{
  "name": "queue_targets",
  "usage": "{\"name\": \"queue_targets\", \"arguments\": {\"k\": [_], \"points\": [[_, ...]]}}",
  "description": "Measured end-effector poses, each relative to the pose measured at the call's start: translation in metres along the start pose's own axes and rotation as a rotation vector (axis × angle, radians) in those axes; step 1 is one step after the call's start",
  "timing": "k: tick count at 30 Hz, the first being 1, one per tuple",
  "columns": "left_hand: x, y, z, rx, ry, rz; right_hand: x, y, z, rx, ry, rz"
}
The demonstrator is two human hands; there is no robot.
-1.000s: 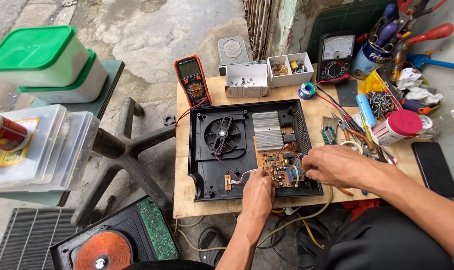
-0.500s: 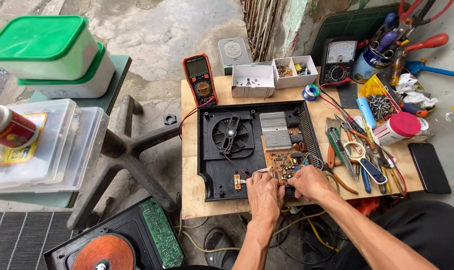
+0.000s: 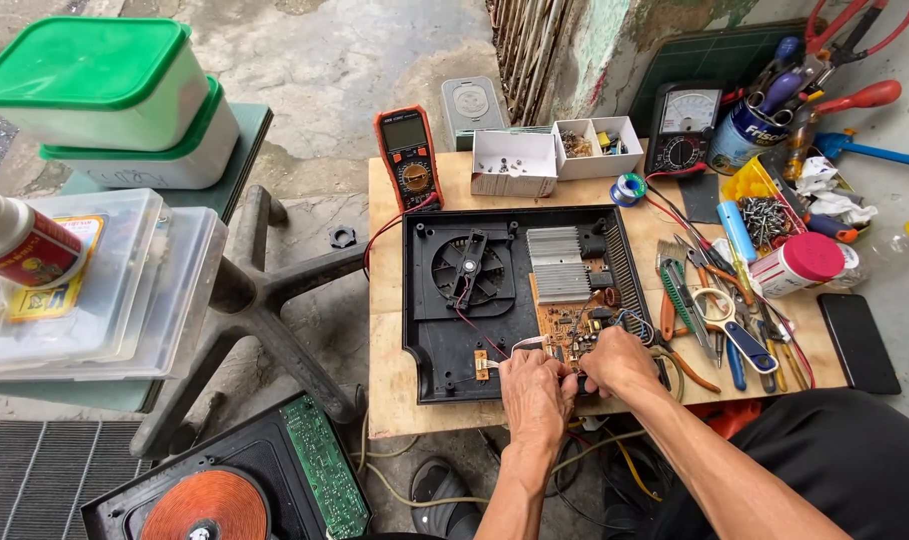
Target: Disassembling an induction cooker by unscrewing the mainboard and disconnecting internal wiring.
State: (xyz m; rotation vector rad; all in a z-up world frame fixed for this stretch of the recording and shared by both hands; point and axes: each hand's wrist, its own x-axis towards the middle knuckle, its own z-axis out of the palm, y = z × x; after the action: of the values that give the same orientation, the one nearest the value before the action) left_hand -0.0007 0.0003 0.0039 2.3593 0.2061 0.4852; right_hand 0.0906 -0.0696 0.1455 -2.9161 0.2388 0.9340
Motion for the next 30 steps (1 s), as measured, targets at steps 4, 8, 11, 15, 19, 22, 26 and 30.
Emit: {"name": "queue_targets", "arguments": {"k": [4,8,11,15,19,22,26,30], "points": [[-0.001,-0.011,0.016,0.036,-0.015,0.0,-0.007,-0.013,-0.007,-0.063,-0.056,0.041],[-0.001,-0.005,0.003,-0.009,-0.008,0.02,-0.006,-0.015,0.0,-0.033,-0.029,0.084],[0.001,-0.006,0.003,-0.014,0.024,0.049,-0.001,-0.015,0.005,-0.002,0.026,0.058],[0.0,-0.007,0.005,-0.006,0.002,0.031,-0.001,-0.019,0.004,-0.087,0.026,0.045],[0.004,0.005,-0.017,-0.029,-0.018,0.044,0.007,-0.021,0.004,-0.138,-0.019,0.046],[0.0,-0.007,0.007,-0.042,0.056,0.046,0.003,-0.02,0.005,-0.127,0.001,0.021],[0.004,-0.001,-0.009,-0.05,-0.048,0.0,0.001,-0.019,-0.014,-0.11,-0.012,0.03],[0.008,0.004,-0.015,-0.028,-0.177,-0.076,-0.019,-0.006,-0.069,-0.04,0.019,-0.062]]}}
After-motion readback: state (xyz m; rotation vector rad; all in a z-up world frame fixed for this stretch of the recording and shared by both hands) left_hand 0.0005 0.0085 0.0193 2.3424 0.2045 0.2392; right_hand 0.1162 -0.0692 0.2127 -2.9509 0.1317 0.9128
